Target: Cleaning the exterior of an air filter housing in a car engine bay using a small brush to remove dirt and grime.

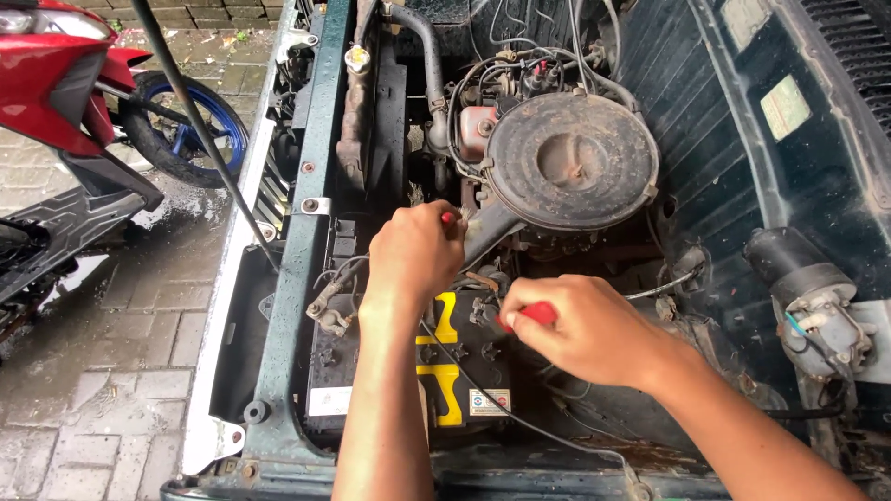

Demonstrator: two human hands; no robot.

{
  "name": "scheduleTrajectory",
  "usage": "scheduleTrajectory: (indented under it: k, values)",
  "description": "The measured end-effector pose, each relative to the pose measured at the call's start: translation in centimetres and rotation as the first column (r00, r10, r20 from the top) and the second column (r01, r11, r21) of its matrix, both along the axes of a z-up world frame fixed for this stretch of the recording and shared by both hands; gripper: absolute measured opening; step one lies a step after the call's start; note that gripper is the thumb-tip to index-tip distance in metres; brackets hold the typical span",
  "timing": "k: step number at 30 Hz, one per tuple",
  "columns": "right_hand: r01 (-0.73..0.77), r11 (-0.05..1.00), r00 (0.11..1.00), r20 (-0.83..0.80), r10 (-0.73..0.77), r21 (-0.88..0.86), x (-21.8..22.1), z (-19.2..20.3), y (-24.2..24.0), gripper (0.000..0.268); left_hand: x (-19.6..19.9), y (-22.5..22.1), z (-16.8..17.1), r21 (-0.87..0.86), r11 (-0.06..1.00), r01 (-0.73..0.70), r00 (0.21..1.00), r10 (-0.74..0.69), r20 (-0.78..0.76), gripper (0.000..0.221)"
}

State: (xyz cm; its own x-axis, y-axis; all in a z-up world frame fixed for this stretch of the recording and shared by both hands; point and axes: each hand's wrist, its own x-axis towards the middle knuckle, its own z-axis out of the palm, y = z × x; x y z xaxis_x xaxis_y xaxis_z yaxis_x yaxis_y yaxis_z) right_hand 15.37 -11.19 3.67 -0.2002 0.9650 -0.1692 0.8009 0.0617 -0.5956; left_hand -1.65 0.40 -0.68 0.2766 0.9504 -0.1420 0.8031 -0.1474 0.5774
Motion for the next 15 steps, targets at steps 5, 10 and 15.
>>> scheduleTrajectory:
  k: [5, 10, 15]
  values:
    - [0.084, 0.996, 0.981, -0.178, -0.082, 0.001, -1.3, -2.6, 0.6, 0.012, 0.3, -0.7, 1.4, 0.066, 0.998, -0.025, 0.995, 0.018, 0.103, 0.029]
    - [0.053, 0.969, 0.998, 0.025, -0.061, 0.243, -0.3, -4.7, 3.2, 0.011, 0.7, -0.9, 2.0, 0.081, 0.995, -0.053, 0.989, 0.041, 0.143, 0.027]
    - [0.195, 0.972, 0.964, -0.211, -0.165, 0.133, -0.5, -6.1, 2.4, 0.010, 1.0, -1.0, 2.0, 0.100, 0.993, -0.068, 0.986, 0.051, 0.161, 0.027]
